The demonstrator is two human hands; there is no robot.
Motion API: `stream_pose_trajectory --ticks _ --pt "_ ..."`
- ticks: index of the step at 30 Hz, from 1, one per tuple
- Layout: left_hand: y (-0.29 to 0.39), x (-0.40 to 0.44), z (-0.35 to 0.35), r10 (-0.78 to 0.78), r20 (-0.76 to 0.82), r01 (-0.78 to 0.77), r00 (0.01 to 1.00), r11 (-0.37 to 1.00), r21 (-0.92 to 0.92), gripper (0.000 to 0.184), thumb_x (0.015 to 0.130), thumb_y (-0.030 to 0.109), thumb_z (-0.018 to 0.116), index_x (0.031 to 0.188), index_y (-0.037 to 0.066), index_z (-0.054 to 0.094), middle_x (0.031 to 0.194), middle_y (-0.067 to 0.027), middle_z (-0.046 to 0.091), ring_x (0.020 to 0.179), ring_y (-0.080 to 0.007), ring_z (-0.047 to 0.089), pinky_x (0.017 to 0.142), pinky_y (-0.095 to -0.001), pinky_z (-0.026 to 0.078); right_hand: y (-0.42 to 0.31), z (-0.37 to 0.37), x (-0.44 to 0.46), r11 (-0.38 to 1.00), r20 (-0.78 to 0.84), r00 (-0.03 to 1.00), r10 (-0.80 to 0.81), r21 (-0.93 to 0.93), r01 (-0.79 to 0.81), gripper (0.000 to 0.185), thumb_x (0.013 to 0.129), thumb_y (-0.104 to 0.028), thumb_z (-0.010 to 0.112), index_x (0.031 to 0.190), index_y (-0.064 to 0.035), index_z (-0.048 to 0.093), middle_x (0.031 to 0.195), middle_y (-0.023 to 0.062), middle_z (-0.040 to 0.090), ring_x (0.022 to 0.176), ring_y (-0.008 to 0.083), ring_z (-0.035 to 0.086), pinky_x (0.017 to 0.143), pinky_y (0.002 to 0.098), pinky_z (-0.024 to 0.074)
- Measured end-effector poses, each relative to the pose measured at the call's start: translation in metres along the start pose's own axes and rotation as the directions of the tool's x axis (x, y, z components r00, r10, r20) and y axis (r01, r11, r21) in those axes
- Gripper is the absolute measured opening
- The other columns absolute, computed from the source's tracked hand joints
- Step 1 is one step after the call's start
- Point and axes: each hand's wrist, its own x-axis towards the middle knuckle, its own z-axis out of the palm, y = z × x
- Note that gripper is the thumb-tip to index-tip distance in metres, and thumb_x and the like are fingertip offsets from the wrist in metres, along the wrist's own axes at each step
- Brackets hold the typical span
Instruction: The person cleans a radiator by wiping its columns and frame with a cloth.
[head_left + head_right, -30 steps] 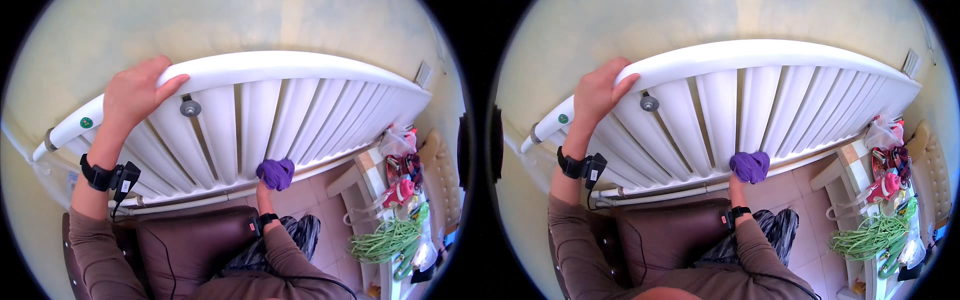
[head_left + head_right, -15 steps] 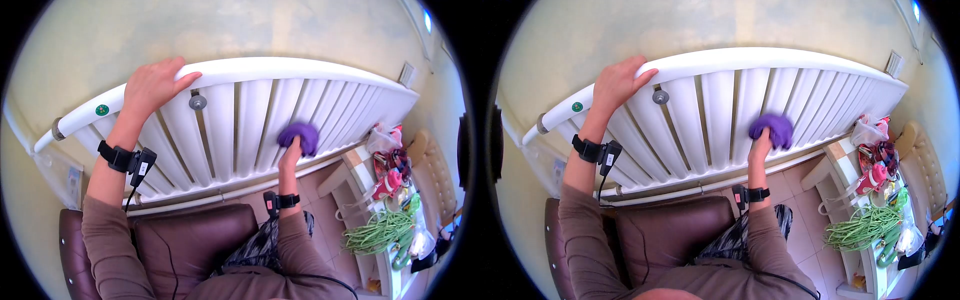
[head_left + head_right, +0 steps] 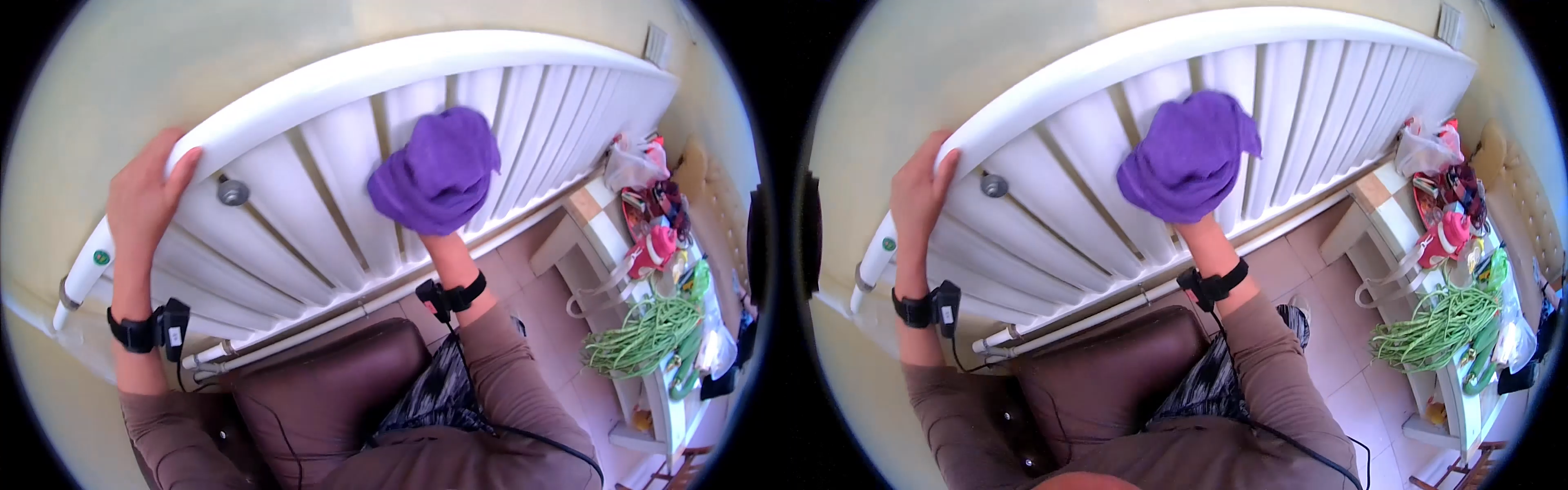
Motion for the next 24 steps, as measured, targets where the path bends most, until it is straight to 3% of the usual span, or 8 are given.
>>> stream_pose_trajectory --ticks 4,7,11,15,18,20,21,24 --pt "-0.005 0.000 0.002 -0.034 0.029 0.033 0.999 0.999 0.004 0.033 0.093 0.042 0.051 0.105 0.013 0.061 0.085 -0.0137 0.064 0.076 -0.0339 0.062 0.068 -0.0376 0.049 0.040 -0.007 -0.064 0.943 0.064 0.969 0.240 0.222 -0.248 0.058 0.089 -0.018 0.063 0.140 -0.0076 0.038 0.137 0.0082 0.047 0.127 0.0229 0.043 0.112 0.0342 0.0271" --pt "-0.003 0.000 0.002 -0.029 0.042 0.030 0.999 1.000 -0.009 0.033 0.094 0.041 0.049 0.106 0.012 0.060 0.084 -0.0148 0.063 0.074 -0.0333 0.062 0.068 -0.0365 0.049 0.061 -0.016 -0.105 0.951 0.155 0.941 0.299 0.037 -0.308 0.056 0.089 -0.018 0.062 0.139 -0.0076 0.040 0.135 0.0073 0.048 0.124 0.0232 0.045 0.111 0.0353 0.0280" --pt "-0.007 0.001 0.002 0.012 0.025 -0.012 1.000 1.000 0.008 0.033 0.095 0.040 0.048 0.107 0.012 0.060 0.086 -0.0150 0.064 0.074 -0.0319 0.062 0.069 -0.0352 0.049 0.064 -0.029 -0.131 0.880 -0.045 0.969 0.243 -0.409 -0.240 0.056 0.092 -0.028 0.058 0.141 -0.0076 0.039 0.141 0.0089 0.042 0.133 0.0253 0.037 0.112 0.0366 0.0253" --pt "-0.004 0.002 0.001 -0.015 0.036 0.015 0.999 1.000 0.008 0.031 0.095 0.039 0.049 0.107 0.012 0.061 0.087 -0.0149 0.064 0.075 -0.0321 0.062 0.069 -0.0349 0.049 0.129 -0.026 -0.204 0.768 -0.284 0.756 0.589 -0.094 -0.634 0.032 0.093 -0.022 0.055 0.119 -0.0037 0.058 0.115 0.0107 0.060 0.113 0.0272 0.052 0.101 0.0362 0.0376" --pt "-0.004 0.000 0.000 -0.037 0.031 0.037 0.999 0.999 -0.008 0.030 0.094 0.038 0.051 0.106 0.012 0.061 0.086 -0.0144 0.064 0.074 -0.0328 0.062 0.068 -0.0361 0.049 0.145 -0.031 -0.213 0.682 -0.242 0.735 0.634 -0.275 -0.678 0.033 0.097 -0.026 0.050 0.116 -0.0011 0.059 0.115 0.0094 0.060 0.108 0.0233 0.054 0.099 0.0351 0.0396" --pt "-0.004 0.001 0.001 -0.008 0.012 0.009 1.000 1.000 -0.017 0.030 0.093 0.038 0.053 0.105 0.012 0.062 0.086 -0.0142 0.065 0.074 -0.0334 0.063 0.067 -0.0374 0.050 0.147 -0.036 -0.195 0.322 -0.228 0.258 0.939 0.317 -0.892 0.037 0.099 -0.029 0.045 0.119 -0.0011 0.056 0.119 0.0081 0.059 0.108 0.0218 0.054 0.098 0.0355 0.0402" --pt "-0.004 0.001 0.000 0.003 -0.003 -0.003 1.000 1.000 0.000 0.031 0.092 0.041 0.054 0.101 0.012 0.061 0.086 -0.0143 0.065 0.075 -0.0338 0.063 0.066 -0.0392 0.050 0.109 -0.046 -0.143 0.030 -0.125 -0.055 0.991 0.594 -0.804 0.040 0.100 -0.032 0.042 0.124 -0.0021 0.053 0.121 0.0067 0.058 0.109 0.0208 0.054 0.097 0.0357 0.0411" --pt "0.001 0.001 -0.002 0.011 0.000 -0.011 1.000 1.000 -0.014 0.032 0.092 0.042 0.054 0.098 0.011 0.061 0.085 -0.0145 0.065 0.076 -0.0344 0.063 0.066 -0.0403 0.049 0.104 -0.054 -0.099 0.037 -0.104 -0.065 0.992 0.758 -0.651 0.046 0.097 -0.033 0.040 0.123 0.0022 0.055 0.124 0.0087 0.057 0.111 0.0209 0.053 0.096 0.0348 0.0404"
